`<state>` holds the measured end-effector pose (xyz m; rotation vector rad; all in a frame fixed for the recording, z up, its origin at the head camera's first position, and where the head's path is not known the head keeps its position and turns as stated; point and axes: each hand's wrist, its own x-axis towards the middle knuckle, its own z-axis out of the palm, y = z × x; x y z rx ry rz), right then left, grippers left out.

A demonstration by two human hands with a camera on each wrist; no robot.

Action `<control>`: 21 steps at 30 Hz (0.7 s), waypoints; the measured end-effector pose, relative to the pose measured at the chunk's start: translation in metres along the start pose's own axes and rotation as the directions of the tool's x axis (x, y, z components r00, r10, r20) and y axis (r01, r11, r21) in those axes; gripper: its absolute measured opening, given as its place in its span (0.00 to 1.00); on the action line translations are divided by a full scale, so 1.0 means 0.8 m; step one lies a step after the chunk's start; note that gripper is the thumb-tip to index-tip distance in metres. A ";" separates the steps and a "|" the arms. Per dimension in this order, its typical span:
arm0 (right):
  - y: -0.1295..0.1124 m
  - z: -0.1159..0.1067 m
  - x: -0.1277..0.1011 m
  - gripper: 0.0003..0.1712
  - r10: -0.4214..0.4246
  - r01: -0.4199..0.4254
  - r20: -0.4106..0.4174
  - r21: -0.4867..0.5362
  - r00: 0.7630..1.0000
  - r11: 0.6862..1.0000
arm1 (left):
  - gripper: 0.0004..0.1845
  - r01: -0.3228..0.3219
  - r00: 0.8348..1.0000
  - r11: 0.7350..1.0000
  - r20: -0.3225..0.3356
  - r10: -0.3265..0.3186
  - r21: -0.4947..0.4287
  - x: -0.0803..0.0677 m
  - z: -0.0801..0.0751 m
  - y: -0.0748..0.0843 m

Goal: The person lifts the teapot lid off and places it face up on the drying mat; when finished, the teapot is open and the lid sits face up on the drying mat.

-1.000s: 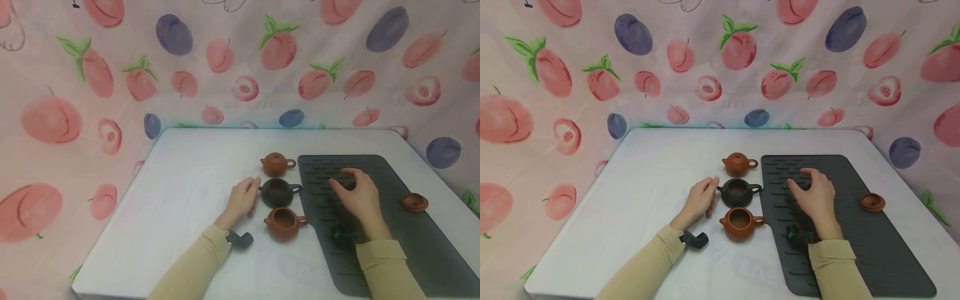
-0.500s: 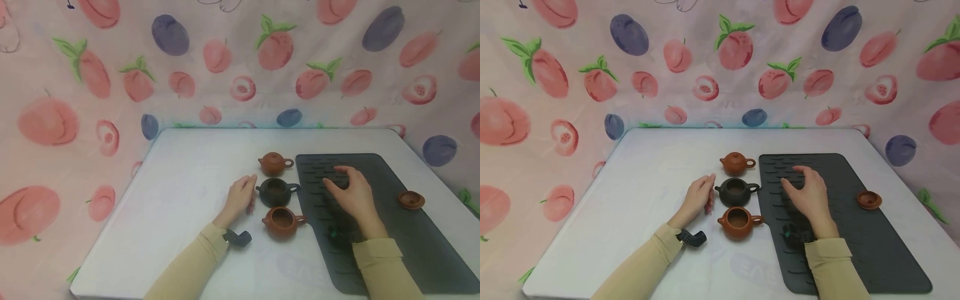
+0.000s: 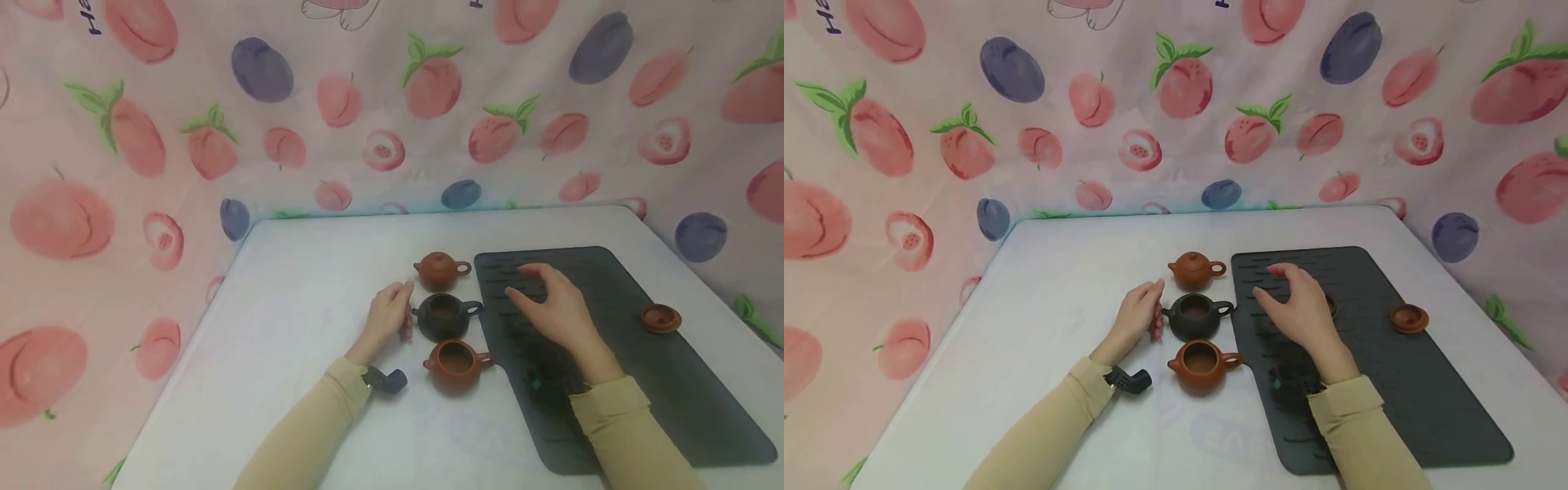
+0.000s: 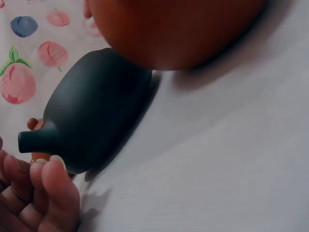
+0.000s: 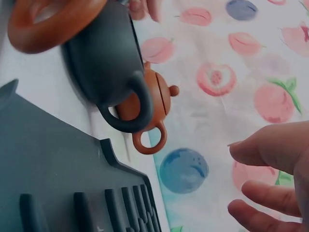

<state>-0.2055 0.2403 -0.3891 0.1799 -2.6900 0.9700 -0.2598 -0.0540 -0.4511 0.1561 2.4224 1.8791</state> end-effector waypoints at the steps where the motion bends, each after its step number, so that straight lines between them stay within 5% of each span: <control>1: -0.002 0.000 0.002 0.31 -0.004 0.004 0.010 -0.006 1.000 1.000 | 0.25 0.006 1.000 1.000 0.002 -0.006 -0.007 0.003 -0.001 0.000; 21: -0.053 0.014 0.057 0.31 -0.046 0.060 0.169 -0.082 0.985 0.995 | 0.29 0.023 1.000 0.999 -0.012 -0.023 0.030 0.043 0.000 0.003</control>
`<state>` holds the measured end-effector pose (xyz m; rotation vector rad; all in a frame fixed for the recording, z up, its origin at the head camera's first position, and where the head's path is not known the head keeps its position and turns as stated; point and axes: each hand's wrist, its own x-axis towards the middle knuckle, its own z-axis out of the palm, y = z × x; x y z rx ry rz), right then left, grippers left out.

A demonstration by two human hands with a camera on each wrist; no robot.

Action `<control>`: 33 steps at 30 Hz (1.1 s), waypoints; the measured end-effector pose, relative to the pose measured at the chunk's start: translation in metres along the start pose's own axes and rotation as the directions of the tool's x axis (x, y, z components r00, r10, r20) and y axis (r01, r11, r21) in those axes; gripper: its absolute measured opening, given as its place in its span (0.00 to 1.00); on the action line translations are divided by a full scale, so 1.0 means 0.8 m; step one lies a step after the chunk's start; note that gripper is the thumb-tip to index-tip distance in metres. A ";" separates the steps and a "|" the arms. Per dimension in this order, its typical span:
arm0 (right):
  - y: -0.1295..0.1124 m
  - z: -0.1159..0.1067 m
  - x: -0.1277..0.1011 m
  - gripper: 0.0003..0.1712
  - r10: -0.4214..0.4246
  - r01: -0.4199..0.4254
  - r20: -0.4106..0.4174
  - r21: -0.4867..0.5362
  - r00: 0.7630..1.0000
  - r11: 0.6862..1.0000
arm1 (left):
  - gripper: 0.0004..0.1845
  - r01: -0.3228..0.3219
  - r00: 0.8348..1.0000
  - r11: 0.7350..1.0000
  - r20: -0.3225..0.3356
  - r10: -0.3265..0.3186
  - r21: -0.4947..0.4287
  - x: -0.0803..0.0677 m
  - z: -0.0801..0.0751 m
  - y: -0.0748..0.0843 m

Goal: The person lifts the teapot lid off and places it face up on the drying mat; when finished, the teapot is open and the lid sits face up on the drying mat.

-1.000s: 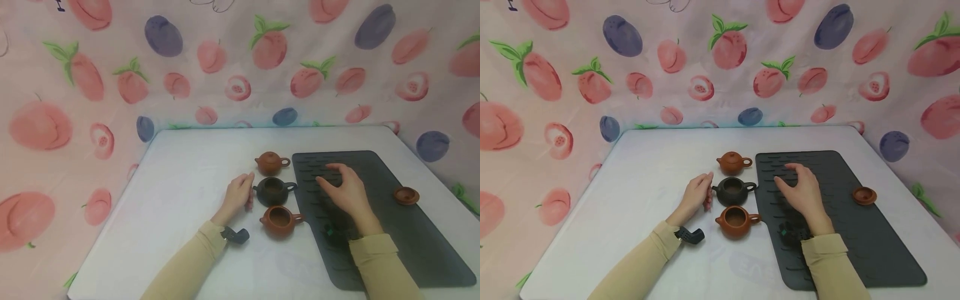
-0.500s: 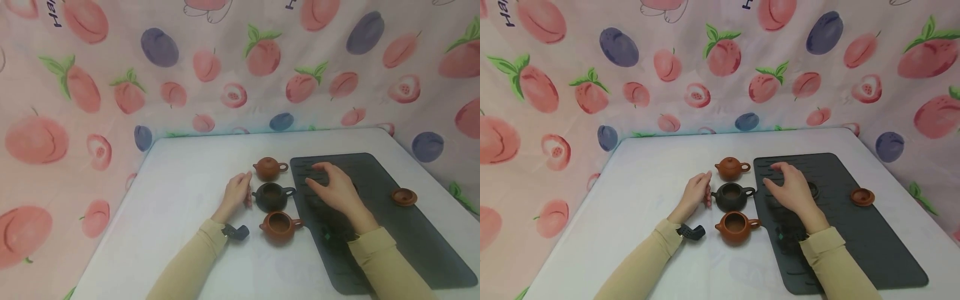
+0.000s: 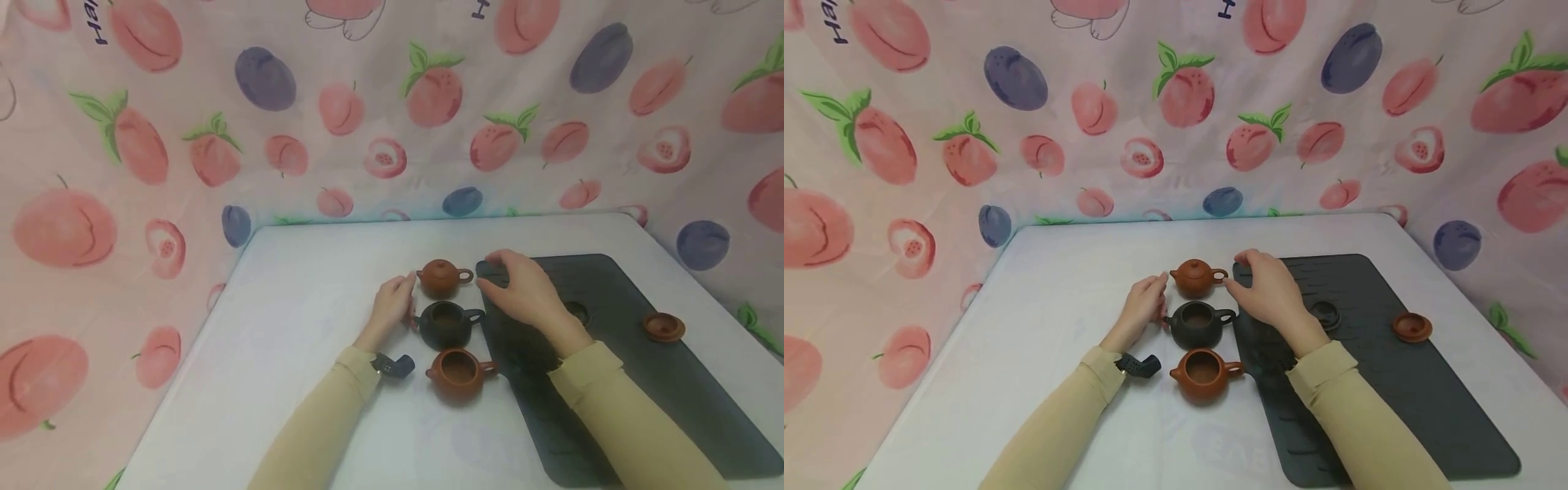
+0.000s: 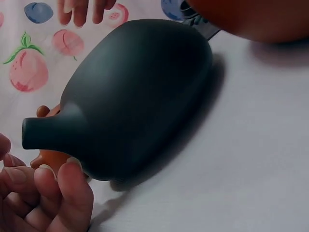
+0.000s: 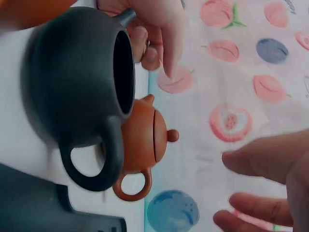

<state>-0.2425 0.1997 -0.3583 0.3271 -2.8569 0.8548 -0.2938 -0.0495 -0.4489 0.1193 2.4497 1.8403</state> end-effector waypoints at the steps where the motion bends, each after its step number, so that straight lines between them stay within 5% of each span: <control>1: -0.003 0.001 0.003 0.31 0.001 -0.001 0.002 -0.011 1.000 1.000 | 0.30 0.001 1.000 1.000 -0.003 -0.001 0.006 0.001 0.001 0.000; 14: -0.033 0.013 0.049 0.28 0.044 -0.039 0.051 -0.097 0.998 0.995 | 0.28 -0.023 0.999 0.998 -0.033 0.024 0.052 0.009 0.009 0.004; 26: -0.030 0.037 0.091 0.25 0.067 -0.038 0.148 -0.187 0.987 0.982 | 0.34 0.088 0.996 0.994 0.008 -0.089 0.062 0.022 0.011 0.008; 33: -0.035 0.053 0.100 0.25 0.086 -0.054 0.179 -0.178 0.980 0.983 | 0.30 0.068 0.997 0.993 0.021 -0.070 0.101 0.028 0.009 0.006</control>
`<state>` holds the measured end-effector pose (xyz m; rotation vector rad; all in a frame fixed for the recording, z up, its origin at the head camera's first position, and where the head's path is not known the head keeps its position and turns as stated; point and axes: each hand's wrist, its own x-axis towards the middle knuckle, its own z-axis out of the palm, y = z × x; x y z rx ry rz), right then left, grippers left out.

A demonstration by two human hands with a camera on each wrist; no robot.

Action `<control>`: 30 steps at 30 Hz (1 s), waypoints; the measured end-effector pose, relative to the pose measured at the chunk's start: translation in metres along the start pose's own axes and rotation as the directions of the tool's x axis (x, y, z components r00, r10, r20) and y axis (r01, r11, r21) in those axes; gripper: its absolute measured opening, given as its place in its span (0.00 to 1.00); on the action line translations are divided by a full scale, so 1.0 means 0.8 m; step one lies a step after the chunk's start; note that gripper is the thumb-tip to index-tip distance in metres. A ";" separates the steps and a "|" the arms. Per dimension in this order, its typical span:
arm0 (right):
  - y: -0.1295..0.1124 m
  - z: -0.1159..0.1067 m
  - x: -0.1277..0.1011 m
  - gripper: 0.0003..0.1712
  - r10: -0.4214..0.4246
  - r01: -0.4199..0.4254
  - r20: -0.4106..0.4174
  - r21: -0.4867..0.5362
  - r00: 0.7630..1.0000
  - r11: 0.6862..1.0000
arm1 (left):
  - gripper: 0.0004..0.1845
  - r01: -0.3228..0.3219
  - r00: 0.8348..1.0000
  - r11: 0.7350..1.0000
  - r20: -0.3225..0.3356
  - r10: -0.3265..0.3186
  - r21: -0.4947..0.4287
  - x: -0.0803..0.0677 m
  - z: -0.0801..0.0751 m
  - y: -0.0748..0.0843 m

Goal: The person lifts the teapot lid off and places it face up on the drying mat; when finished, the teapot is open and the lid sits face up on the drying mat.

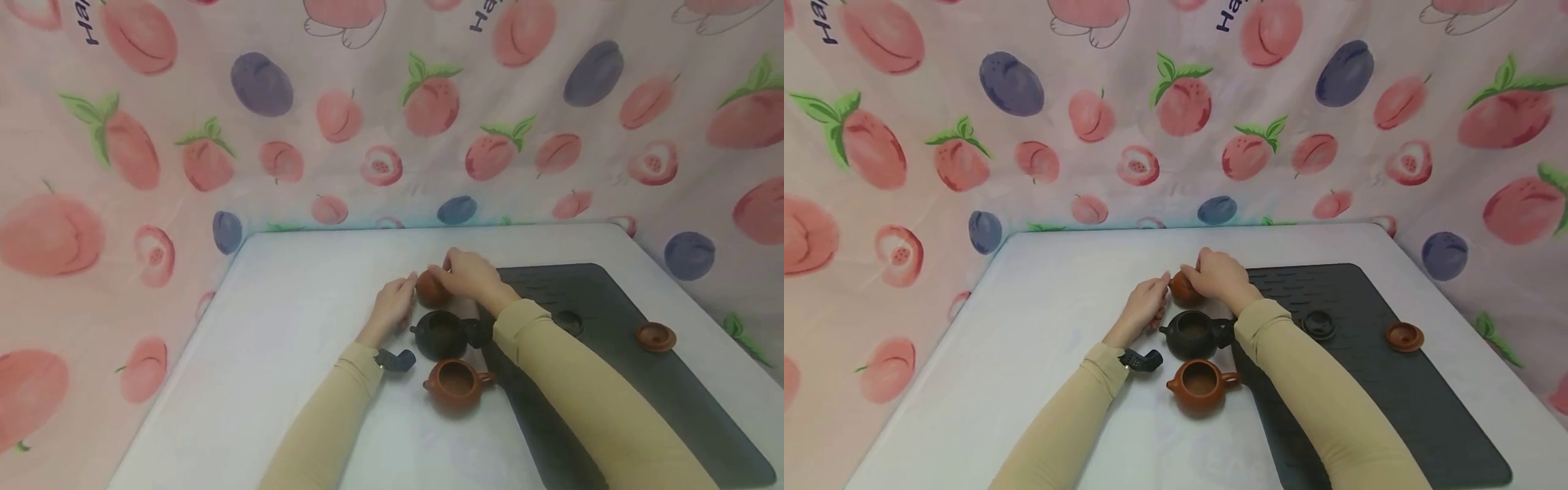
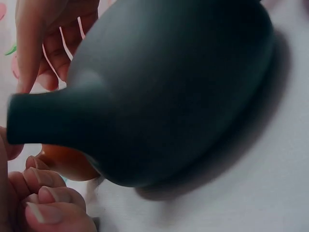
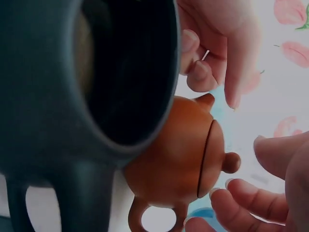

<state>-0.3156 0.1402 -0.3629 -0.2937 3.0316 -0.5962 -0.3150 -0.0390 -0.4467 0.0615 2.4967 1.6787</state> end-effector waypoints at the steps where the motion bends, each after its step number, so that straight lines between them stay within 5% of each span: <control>1: -0.001 0.002 0.001 0.25 -0.001 0.001 0.005 0.002 1.000 1.000 | 0.29 -0.002 1.000 1.000 0.000 0.002 0.004 0.001 -0.001 -0.001; 12: -0.005 0.008 0.014 0.24 0.002 0.000 0.046 -0.046 0.999 0.999 | 0.28 -0.008 0.997 0.993 0.080 0.017 -0.116 0.007 -0.002 -0.006; 30: -0.011 0.017 0.019 0.22 -0.028 0.042 0.099 -0.142 0.995 0.989 | 0.24 -0.004 0.996 0.996 0.086 0.012 -0.094 0.012 -0.005 -0.003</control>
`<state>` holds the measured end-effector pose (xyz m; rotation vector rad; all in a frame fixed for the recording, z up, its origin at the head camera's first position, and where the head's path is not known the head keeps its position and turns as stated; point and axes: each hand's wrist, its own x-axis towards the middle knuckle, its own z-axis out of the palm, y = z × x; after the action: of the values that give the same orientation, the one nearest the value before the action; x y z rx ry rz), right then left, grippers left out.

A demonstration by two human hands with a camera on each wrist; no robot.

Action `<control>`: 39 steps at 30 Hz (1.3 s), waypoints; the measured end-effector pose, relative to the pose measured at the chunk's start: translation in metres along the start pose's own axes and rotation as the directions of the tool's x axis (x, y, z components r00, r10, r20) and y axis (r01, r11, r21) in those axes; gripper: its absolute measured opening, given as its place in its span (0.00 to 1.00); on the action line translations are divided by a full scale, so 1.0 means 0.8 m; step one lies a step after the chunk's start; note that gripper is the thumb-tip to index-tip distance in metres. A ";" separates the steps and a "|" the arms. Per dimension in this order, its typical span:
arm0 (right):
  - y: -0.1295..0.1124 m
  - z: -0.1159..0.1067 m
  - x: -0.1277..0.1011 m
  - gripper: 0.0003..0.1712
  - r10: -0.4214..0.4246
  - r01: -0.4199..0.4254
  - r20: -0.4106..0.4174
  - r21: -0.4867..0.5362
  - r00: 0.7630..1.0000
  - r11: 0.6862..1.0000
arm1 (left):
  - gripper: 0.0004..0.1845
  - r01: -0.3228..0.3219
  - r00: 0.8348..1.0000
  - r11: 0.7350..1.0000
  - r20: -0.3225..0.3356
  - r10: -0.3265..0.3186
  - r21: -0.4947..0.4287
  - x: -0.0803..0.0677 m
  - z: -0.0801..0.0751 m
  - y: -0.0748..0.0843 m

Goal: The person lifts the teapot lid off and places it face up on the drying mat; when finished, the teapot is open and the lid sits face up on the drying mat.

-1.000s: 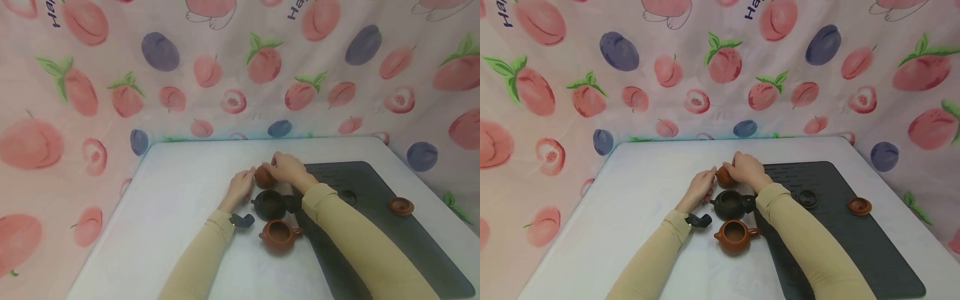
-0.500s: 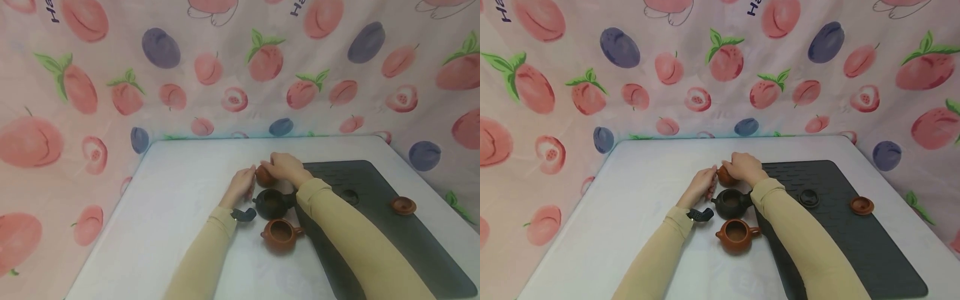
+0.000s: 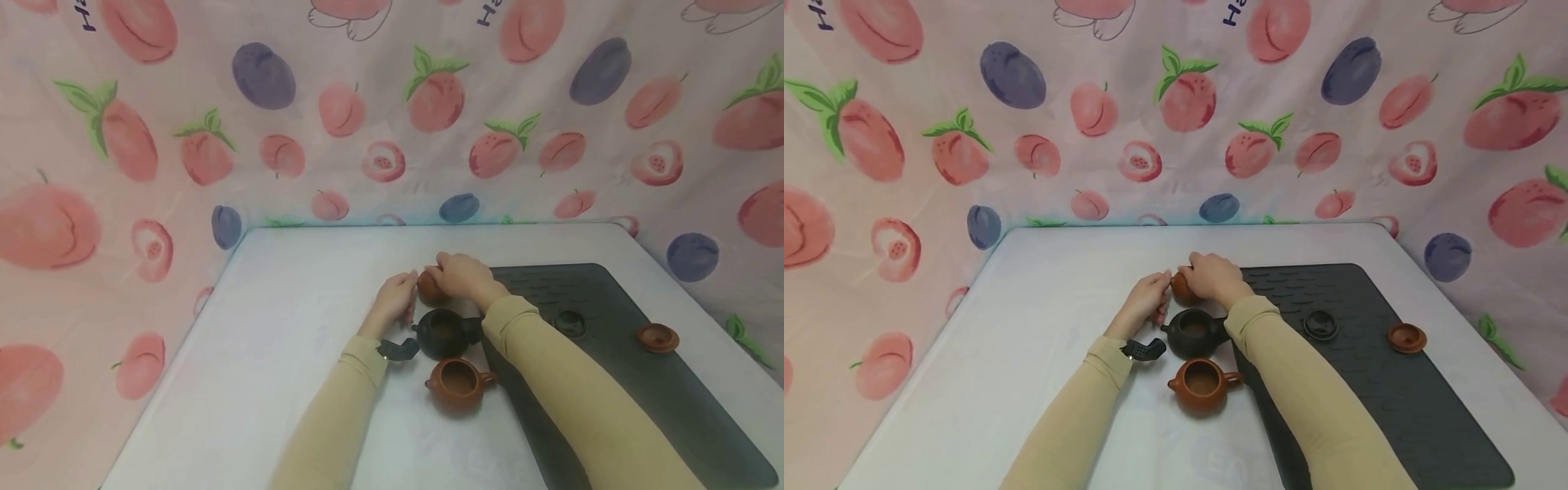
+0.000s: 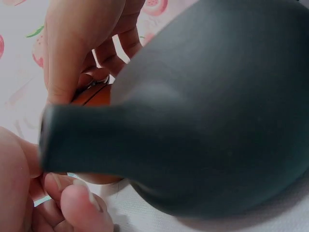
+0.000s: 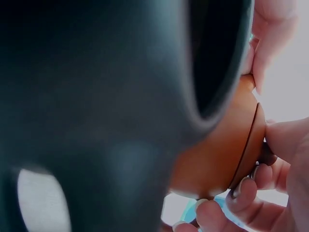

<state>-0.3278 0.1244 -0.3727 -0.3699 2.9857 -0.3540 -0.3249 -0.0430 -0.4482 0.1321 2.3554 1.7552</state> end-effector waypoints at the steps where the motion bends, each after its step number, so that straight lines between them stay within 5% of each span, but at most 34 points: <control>1: 0.000 0.001 0.000 0.22 -0.004 0.004 -0.001 -0.003 1.000 1.000 | 0.24 0.002 1.000 1.000 -0.001 -0.002 -0.006 0.000 0.000 0.000; 39: 0.004 0.001 0.002 0.23 -0.040 0.039 0.013 0.008 0.999 0.999 | 0.27 0.027 1.000 0.998 0.001 -0.027 -0.049 0.002 0.001 -0.006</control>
<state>-0.3301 0.1265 -0.3741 -0.4293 2.9673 -0.3648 -0.3260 -0.0436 -0.4528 0.0928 2.3015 1.7985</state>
